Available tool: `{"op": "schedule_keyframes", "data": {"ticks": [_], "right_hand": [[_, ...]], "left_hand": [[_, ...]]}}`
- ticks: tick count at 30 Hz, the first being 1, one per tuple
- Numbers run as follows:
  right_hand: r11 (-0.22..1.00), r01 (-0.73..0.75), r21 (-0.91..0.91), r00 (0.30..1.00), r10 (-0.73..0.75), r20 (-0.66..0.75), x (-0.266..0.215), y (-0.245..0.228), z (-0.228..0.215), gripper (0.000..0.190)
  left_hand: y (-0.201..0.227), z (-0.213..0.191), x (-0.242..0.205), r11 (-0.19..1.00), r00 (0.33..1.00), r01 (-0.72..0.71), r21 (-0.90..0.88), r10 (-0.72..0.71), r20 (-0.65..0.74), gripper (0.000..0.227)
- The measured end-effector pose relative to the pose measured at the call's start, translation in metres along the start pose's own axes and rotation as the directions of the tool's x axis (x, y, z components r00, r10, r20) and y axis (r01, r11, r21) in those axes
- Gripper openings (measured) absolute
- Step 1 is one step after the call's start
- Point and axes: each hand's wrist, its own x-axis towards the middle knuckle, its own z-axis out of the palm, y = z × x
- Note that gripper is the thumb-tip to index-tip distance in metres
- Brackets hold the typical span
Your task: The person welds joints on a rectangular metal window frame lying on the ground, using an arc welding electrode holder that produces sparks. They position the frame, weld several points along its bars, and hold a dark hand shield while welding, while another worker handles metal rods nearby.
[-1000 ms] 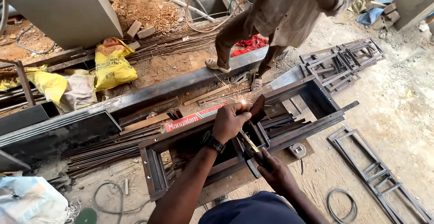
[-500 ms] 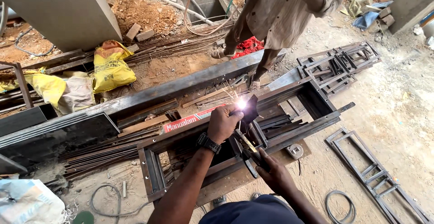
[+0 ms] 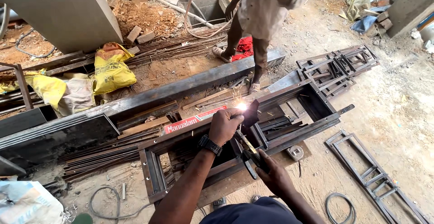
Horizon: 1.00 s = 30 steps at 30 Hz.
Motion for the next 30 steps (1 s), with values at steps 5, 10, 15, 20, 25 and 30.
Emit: {"op": "schedule_keyframes", "data": {"ticks": [5, 10, 15, 20, 25, 30], "right_hand": [[1.0, -0.018, 0.02, 1.0, 0.018, 0.001, 0.001, 0.005, 0.007, 0.075], [1.0, -0.005, 0.02, 1.0, 0.005, -0.019, 0.002, 0.01, 0.013, 0.075], [1.0, 0.003, 0.015, 0.999, -0.002, -0.037, 0.002, 0.013, 0.015, 0.076], [0.998, 0.05, 0.043, 0.996, -0.047, -0.07, 0.001, 0.01, 0.014, 0.076], [1.0, -0.005, 0.024, 0.999, 0.006, -0.049, 0.001, 0.008, 0.014, 0.078], [0.999, 0.006, 0.049, 0.999, -0.003, -0.051, 0.0, 0.007, 0.013, 0.077]], "left_hand": [[0.003, 0.001, 0.0, 0.999, 1.0, 0.021, 0.032, -0.021, -0.017, 0.023], [0.007, -0.001, -0.001, 0.992, 0.992, 0.124, 0.019, -0.125, 0.029, 0.022], [-0.004, 0.0, 0.002, 0.999, 1.0, 0.031, -0.008, -0.031, -0.001, 0.022], [0.001, -0.001, 0.002, 1.0, 1.0, 0.013, 0.025, -0.013, 0.01, 0.021], [-0.003, 0.001, 0.004, 0.999, 1.0, 0.024, 0.043, -0.024, 0.015, 0.021], [-0.003, 0.001, 0.004, 1.0, 1.0, 0.009, 0.018, -0.009, 0.026, 0.021]]}}
